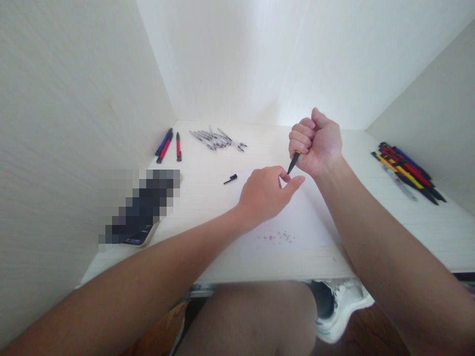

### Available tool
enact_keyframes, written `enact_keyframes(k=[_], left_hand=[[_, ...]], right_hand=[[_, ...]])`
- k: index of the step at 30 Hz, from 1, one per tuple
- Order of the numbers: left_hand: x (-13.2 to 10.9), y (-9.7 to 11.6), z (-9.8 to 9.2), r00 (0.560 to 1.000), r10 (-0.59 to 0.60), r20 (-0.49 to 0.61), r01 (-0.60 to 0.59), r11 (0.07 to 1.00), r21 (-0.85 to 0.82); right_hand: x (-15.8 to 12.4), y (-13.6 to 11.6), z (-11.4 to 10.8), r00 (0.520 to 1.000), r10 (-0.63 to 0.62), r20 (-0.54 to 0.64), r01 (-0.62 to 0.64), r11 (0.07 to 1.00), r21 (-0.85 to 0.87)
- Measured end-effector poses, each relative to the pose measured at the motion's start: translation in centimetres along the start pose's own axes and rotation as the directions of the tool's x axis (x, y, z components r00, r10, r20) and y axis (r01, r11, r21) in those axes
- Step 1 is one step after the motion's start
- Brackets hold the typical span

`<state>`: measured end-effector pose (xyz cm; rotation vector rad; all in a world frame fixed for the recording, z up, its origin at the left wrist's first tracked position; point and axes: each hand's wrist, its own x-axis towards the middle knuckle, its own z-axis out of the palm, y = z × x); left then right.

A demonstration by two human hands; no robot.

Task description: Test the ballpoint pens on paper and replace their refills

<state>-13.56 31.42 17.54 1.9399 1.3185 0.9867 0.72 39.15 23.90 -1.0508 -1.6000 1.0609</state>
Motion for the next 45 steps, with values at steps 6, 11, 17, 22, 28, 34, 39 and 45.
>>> enact_keyframes(k=[6,11,17,22,28,34,39,45], left_hand=[[0.1,-0.2,-0.1,1.0,0.007,-0.007,-0.007,1.0,-0.001],[0.1,-0.3,-0.1,1.0,0.013,-0.004,-0.013,1.0,0.009],[0.3,-0.4,0.0,0.999,0.032,-0.041,-0.031,0.999,0.029],[0.6,-0.8,0.3,0.998,-0.02,-0.057,0.021,0.999,0.031],[0.8,-0.9,0.1,0.998,-0.033,-0.053,0.034,0.999,0.014],[0.9,-0.7,-0.2,0.999,-0.048,0.01,0.049,0.986,-0.158],[1.1,-0.8,-0.1,0.984,-0.146,0.098,0.17,0.932,-0.321],[1.1,-0.5,-0.2,0.959,-0.165,0.231,0.268,0.796,-0.543]], right_hand=[[0.2,0.5,0.0,0.996,0.082,0.022,-0.081,0.995,-0.057],[0.4,1.1,0.1,1.0,0.01,0.0,-0.01,0.986,0.167],[-0.1,1.0,1.0,1.0,-0.005,0.026,0.0,0.984,0.18],[-0.5,0.9,1.7,0.999,0.018,-0.031,-0.015,0.996,0.083],[-0.6,0.6,1.3,0.998,0.063,-0.009,-0.059,0.969,0.238],[-0.2,0.9,0.6,0.998,0.017,0.053,-0.033,0.953,0.302],[-0.3,0.5,0.8,0.996,-0.039,0.077,0.024,0.981,0.194],[-0.7,-0.5,1.1,1.0,0.018,0.013,-0.017,0.999,-0.033]])
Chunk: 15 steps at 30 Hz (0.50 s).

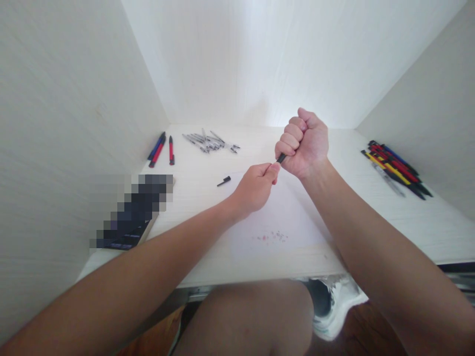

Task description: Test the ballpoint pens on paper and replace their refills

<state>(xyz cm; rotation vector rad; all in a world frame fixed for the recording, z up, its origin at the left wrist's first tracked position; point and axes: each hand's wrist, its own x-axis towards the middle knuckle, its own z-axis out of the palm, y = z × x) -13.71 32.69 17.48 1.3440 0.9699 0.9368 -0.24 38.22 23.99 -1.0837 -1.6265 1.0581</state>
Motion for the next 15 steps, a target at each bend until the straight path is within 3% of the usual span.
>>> enact_keyframes(k=[4,8,12,15], left_hand=[[-0.7,1.0,0.0,0.987,-0.097,0.129,0.124,0.968,-0.218],[-0.9,1.4,-0.3,0.968,-0.118,0.22,0.19,0.918,-0.347],[-0.4,0.7,-0.4,0.954,-0.175,0.242,0.263,0.876,-0.404],[-0.2,0.2,-0.1,0.969,-0.193,0.154,0.238,0.894,-0.38]], right_hand=[[0.1,0.3,-0.3,0.996,0.011,-0.088,-0.002,0.995,0.099],[0.2,0.9,-0.3,0.984,0.08,-0.159,-0.019,0.936,0.352],[0.5,1.4,0.1,0.989,0.131,-0.067,-0.048,0.719,0.693],[0.7,1.6,0.3,0.989,0.15,0.013,-0.093,0.538,0.838]])
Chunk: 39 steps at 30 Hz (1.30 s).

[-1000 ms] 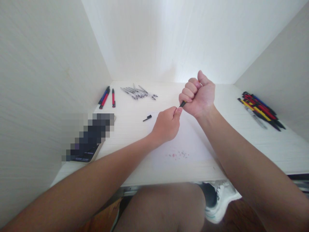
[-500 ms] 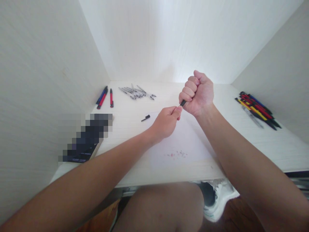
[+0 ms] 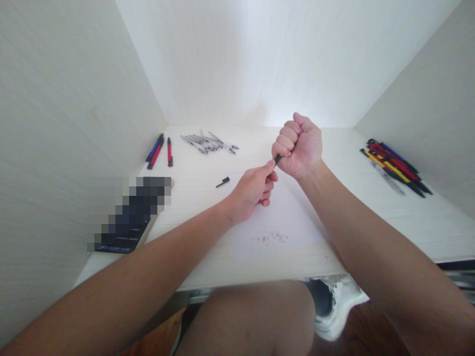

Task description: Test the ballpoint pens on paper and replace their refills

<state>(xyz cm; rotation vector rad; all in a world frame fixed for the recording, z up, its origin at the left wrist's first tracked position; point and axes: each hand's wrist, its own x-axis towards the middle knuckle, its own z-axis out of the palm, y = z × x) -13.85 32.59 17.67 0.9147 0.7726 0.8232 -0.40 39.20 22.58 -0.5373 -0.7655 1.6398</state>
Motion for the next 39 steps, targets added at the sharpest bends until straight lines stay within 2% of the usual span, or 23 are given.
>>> enact_keyframes(k=[4,7,10,13,15,21,26,29,32,36,39], left_hand=[[0.1,-0.4,0.4,0.99,0.078,-0.119,-0.074,0.997,0.038],[0.1,-0.4,0.6,0.97,0.165,-0.178,-0.153,0.985,0.084],[0.0,-0.2,0.7,0.944,0.225,-0.241,-0.192,0.969,0.153],[0.0,-0.1,0.7,0.93,0.232,-0.284,-0.181,0.964,0.194],[0.0,0.0,0.7,0.929,0.225,-0.293,-0.17,0.964,0.203],[0.0,-0.1,0.7,0.932,0.202,-0.3,-0.141,0.967,0.214],[0.3,-0.4,0.6,0.942,0.201,-0.268,-0.153,0.97,0.187],[0.4,-0.4,0.5,0.956,0.16,-0.246,-0.129,0.982,0.14],[0.4,-0.3,0.5,0.96,0.111,-0.257,-0.088,0.991,0.099],[0.3,-0.2,0.7,0.955,0.141,-0.26,-0.116,0.987,0.107],[0.1,-0.1,0.9,0.948,0.173,-0.268,-0.137,0.98,0.146]], right_hand=[[0.0,0.0,0.6,0.998,0.066,-0.025,-0.06,0.98,0.188],[-0.1,0.1,0.9,0.994,0.104,-0.046,-0.088,0.961,0.26],[0.2,0.2,0.5,0.991,0.119,-0.059,-0.1,0.963,0.25],[0.7,0.4,-0.7,0.993,0.114,-0.006,-0.111,0.979,0.172],[1.0,0.4,-1.1,0.992,0.122,0.032,-0.125,0.982,0.141],[0.6,0.5,-0.3,0.994,0.104,-0.026,-0.097,0.974,0.203],[0.7,0.6,-0.6,0.997,0.075,-0.012,-0.073,0.989,0.125],[0.7,0.7,-0.9,0.997,0.069,0.024,-0.071,0.992,0.108],[0.5,0.7,-0.5,0.996,0.092,0.011,-0.093,0.987,0.135],[0.2,0.9,0.3,0.99,0.132,-0.054,-0.119,0.974,0.192],[0.2,1.2,0.5,0.987,0.158,-0.043,-0.146,0.969,0.198]])
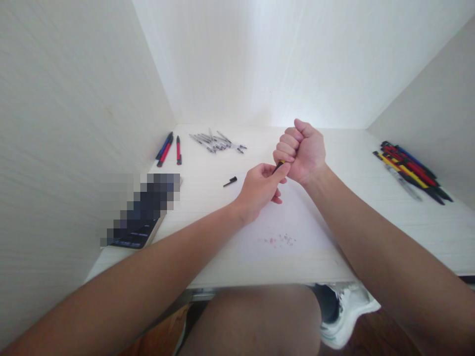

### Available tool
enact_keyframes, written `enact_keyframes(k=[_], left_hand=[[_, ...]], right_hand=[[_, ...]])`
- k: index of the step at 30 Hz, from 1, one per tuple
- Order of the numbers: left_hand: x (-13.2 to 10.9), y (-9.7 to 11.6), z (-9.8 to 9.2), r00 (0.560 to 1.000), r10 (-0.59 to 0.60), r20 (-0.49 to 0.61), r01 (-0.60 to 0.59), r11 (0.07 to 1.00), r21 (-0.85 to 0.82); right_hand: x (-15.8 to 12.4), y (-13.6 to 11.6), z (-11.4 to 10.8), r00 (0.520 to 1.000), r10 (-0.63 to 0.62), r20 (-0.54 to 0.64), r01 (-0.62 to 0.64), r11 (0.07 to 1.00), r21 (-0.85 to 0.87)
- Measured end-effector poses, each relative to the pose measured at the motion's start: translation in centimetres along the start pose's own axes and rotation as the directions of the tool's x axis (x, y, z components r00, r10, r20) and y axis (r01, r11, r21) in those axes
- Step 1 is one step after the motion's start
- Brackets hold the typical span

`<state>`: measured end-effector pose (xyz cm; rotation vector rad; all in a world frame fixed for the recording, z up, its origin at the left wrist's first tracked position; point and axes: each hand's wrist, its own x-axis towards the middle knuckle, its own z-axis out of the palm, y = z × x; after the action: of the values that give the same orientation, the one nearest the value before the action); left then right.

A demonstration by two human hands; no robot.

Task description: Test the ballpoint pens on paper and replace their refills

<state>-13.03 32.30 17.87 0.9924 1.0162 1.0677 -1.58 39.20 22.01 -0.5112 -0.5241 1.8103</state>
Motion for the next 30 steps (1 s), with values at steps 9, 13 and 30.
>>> enact_keyframes(k=[9,13,30], left_hand=[[0.1,0.0,-0.1,1.0,0.017,-0.016,-0.017,0.999,0.039],[0.1,-0.1,-0.2,1.0,-0.001,0.019,0.001,1.0,0.023],[-0.2,0.1,0.1,0.998,0.022,-0.06,-0.02,0.999,0.036]], right_hand=[[-0.2,0.4,0.2,0.999,0.028,-0.042,-0.027,0.999,0.028],[-0.3,0.2,0.3,1.0,0.028,-0.012,-0.027,0.998,0.058],[0.6,-0.2,-1.5,0.996,-0.011,0.09,0.019,0.995,-0.096]])
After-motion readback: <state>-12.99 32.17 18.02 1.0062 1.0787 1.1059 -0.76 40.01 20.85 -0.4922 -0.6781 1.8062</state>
